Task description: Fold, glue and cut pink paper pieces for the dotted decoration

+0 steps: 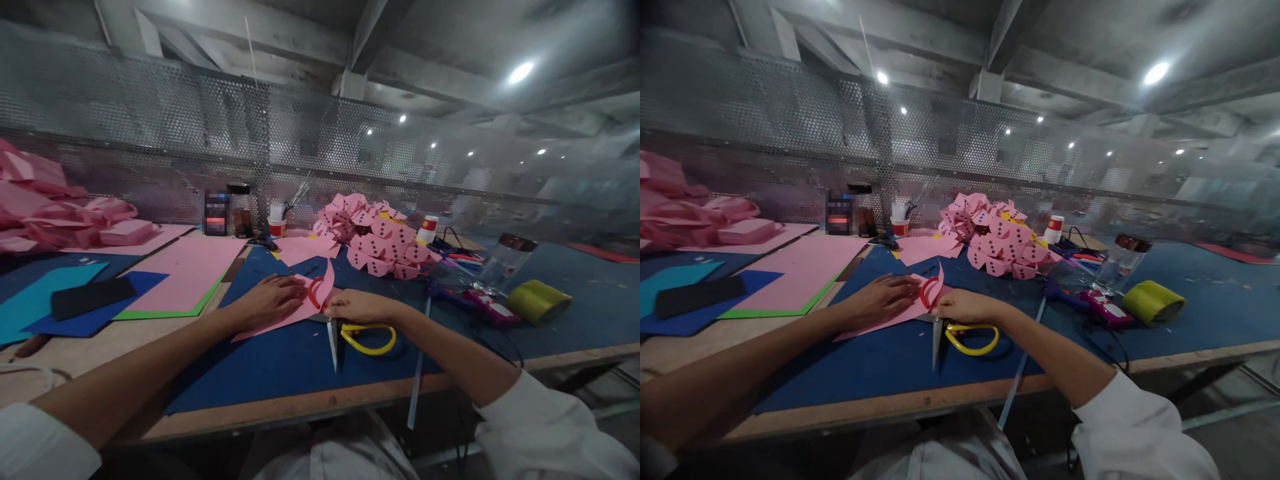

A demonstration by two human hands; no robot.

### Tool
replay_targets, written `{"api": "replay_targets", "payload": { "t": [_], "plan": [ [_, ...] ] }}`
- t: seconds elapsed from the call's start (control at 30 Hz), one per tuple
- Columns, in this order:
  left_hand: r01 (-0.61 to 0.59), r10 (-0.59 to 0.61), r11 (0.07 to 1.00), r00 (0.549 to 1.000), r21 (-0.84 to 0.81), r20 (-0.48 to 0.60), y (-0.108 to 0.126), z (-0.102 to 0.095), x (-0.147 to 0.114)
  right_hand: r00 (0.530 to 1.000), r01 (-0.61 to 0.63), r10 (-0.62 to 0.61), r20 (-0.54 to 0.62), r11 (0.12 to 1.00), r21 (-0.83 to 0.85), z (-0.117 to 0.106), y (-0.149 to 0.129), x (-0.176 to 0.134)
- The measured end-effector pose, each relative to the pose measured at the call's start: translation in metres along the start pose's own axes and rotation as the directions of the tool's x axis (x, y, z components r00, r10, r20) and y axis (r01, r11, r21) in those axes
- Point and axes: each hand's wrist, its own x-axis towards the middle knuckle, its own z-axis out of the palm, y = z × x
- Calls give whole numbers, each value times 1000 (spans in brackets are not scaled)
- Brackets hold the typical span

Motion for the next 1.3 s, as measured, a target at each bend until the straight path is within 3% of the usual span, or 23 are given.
{"api": "replay_targets", "payload": {
  "t": [0.23,0.43,0.7,0.93,1.3],
  "plan": [
    [4,-3,1000,1000,-3,13,0,0,-1,1000,4,-5,-7,999,-42,1,0,2],
    [16,-15,1000,999,-9,37,-1,-2,0,995,82,-90,-33,979,-185,-2,2,4],
    [3,-1,1000,997,-18,78,-4,-5,-3,996,76,-85,-41,978,-196,-1,3,4],
    [-12,12,1000,997,0,71,-4,-2,-3,1000,-5,3,-21,996,-84,4,-1,6],
    [-19,19,1000,999,7,51,-5,-1,-4,1000,8,-8,-16,1000,7,6,3,7]
  ]
}}
